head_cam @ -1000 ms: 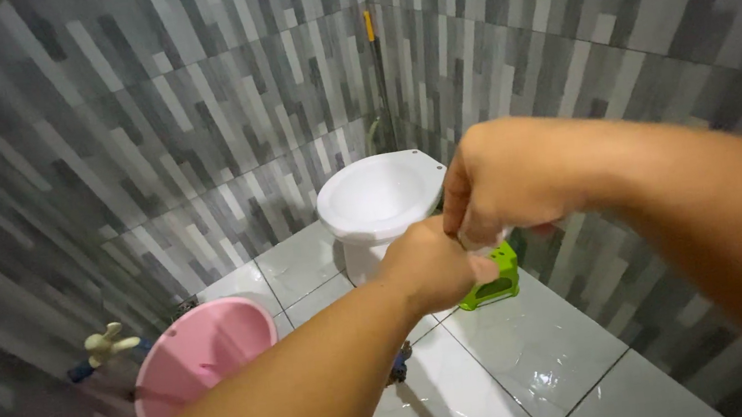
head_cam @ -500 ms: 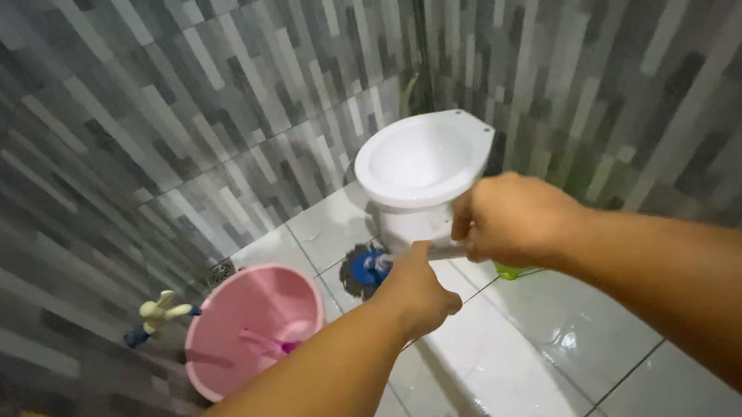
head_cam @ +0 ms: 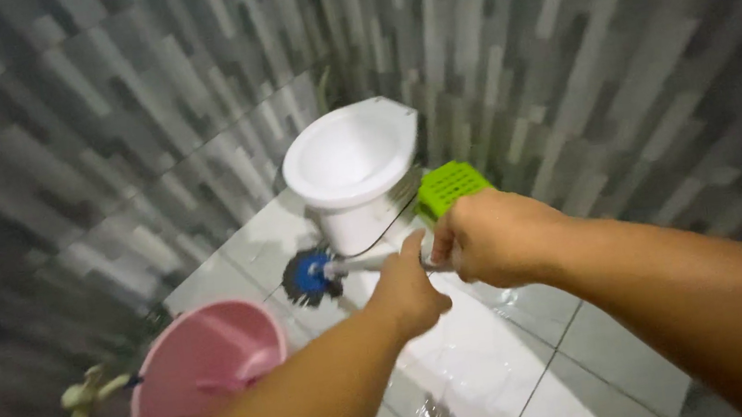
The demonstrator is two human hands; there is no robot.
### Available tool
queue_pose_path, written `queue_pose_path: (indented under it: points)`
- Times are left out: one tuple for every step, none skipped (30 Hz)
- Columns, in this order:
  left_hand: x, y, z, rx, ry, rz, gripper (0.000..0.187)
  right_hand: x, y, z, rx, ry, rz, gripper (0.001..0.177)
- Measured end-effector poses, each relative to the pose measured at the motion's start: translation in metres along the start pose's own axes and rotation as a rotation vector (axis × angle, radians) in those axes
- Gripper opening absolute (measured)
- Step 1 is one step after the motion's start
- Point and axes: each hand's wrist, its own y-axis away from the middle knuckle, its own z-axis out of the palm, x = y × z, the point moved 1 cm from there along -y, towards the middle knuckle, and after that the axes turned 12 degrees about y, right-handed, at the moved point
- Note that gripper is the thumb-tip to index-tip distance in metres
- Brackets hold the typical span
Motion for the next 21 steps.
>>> queue_pose_path:
  points:
    - [0.003, 0.000, 0.007, -0.015, -0.009, 0.003, 0.110, 0.002, 0.008, -0.006, -0.001, 0.021, 0.006, 0.030]
    - [0.006, 0.000, 0.016, -0.008, 0.026, 0.019, 0.106, 0.006, 0.018, -0.012, -0.006, 0.040, 0.015, 0.031]
    - [0.007, 0.000, 0.025, -0.001, 0.062, 0.035, 0.101, 0.011, 0.027, -0.017, -0.011, 0.060, 0.023, 0.032]
    - [0.007, 0.001, 0.037, -0.003, 0.098, 0.049, 0.097, 0.016, 0.037, -0.020, 0.001, 0.080, 0.029, 0.034]
    - [0.009, -0.002, 0.050, 0.036, 0.132, 0.121, 0.085, 0.022, 0.047, -0.023, 0.012, 0.101, 0.035, 0.035]
    - [0.014, -0.006, 0.065, 0.068, 0.167, 0.191, 0.073, 0.030, 0.059, -0.025, 0.020, 0.119, 0.046, 0.036]
    - [0.019, -0.008, 0.079, 0.099, 0.205, 0.261, 0.062, 0.040, 0.070, -0.026, 0.018, 0.098, 0.059, 0.036]
    - [0.025, -0.006, 0.092, 0.018, 0.301, 0.282, 0.058, 0.050, 0.082, -0.027, 0.022, 0.076, 0.073, 0.037]
    - [0.034, -0.003, 0.103, -0.066, 0.396, 0.299, 0.055, 0.060, 0.094, -0.027, 0.026, 0.055, 0.087, 0.037]
    - [0.044, 0.003, 0.112, -0.148, 0.492, 0.313, 0.053, 0.071, 0.105, -0.027, 0.024, 0.038, 0.116, 0.037]
    - [0.057, 0.011, 0.120, -0.159, 0.377, 0.273, 0.052, 0.082, 0.115, -0.026, 0.022, 0.021, 0.145, 0.037]
    - [0.073, 0.019, 0.126, -0.166, 0.262, 0.239, 0.053, 0.093, 0.127, -0.027, 0.024, 0.007, 0.175, 0.037]
    - [0.090, 0.028, 0.132, -0.170, 0.145, 0.208, 0.055, 0.102, 0.138, -0.028, 0.035, -0.002, 0.197, 0.037]
    - [0.105, 0.036, 0.137, -0.204, 0.119, 0.202, 0.056, 0.111, 0.150, -0.029, 0.044, -0.013, 0.223, 0.036]
    - [0.119, 0.043, 0.143, -0.237, 0.091, 0.197, 0.057, 0.118, 0.161, -0.030, 0.054, -0.025, 0.248, 0.036]
    - [0.130, 0.050, 0.151, -0.270, 0.063, 0.192, 0.057, 0.124, 0.174, -0.031, 0.058, -0.027, 0.295, 0.036]
    - [0.141, 0.056, 0.159, -0.289, 0.049, 0.256, 0.053, 0.129, 0.187, -0.032, 0.062, -0.030, 0.341, 0.036]
    - [0.149, 0.060, 0.167, -0.307, 0.035, 0.317, 0.048, 0.133, 0.199, -0.034, 0.063, -0.034, 0.387, 0.036]
    - [0.157, 0.063, 0.175, -0.326, 0.023, 0.378, 0.044, 0.136, 0.211, -0.037, 0.055, -0.054, 0.444, 0.035]
    - [0.163, 0.065, 0.182, -0.363, 0.041, 0.424, 0.043, 0.138, 0.221, -0.039, 0.041, -0.074, 0.499, 0.035]
    - [0.169, 0.066, 0.190, -0.401, 0.060, 0.470, 0.043, 0.140, 0.231, -0.041, 0.027, -0.095, 0.554, 0.034]
